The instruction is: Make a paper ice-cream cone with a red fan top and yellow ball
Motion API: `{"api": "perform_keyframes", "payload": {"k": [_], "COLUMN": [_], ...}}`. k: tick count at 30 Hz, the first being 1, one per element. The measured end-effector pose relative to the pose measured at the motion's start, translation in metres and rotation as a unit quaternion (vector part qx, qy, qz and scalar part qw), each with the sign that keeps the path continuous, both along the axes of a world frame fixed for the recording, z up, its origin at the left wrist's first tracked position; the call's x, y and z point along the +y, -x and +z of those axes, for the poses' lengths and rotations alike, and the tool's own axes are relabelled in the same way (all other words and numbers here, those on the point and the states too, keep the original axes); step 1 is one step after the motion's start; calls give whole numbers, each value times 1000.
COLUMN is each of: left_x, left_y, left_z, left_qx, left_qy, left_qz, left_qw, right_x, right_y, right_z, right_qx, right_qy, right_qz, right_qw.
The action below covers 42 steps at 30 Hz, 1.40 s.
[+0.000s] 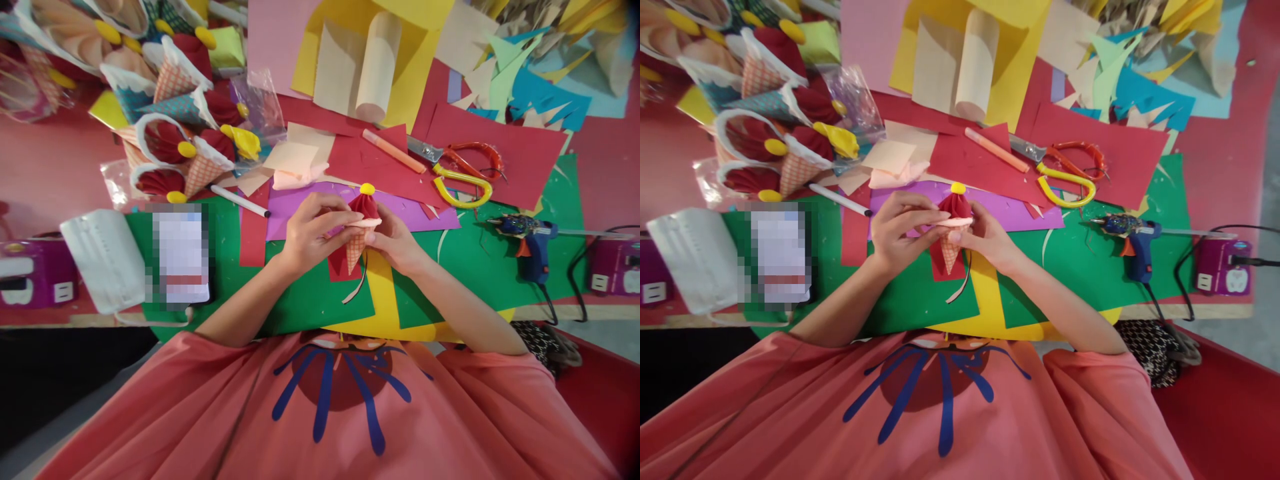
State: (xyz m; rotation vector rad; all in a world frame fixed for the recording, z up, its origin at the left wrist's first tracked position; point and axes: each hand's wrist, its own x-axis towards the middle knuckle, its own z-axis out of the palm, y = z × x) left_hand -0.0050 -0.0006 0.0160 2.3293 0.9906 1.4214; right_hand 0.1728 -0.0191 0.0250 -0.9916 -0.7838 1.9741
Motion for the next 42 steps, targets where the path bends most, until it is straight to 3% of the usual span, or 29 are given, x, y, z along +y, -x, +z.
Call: {"api": "perform_keyframes", "payload": {"k": [11, 33, 42], "left_x": [4, 3, 2], "left_y": [0, 0, 0], "left_z": [-1, -3, -3], "left_qx": [-63, -21, 6], "left_qy": [32, 57, 10], "left_qz": [-12, 3, 14], "left_qw": [997, 998, 1000], "right_x": [4, 1, 2], "right_y": [-5, -4, -2], "right_z": [-1, -3, -2], "right_qx": [-21, -3, 2], "right_qy": [28, 37, 63], "right_qz": [-15, 2, -23], "right_qw": [999, 999, 998]}}
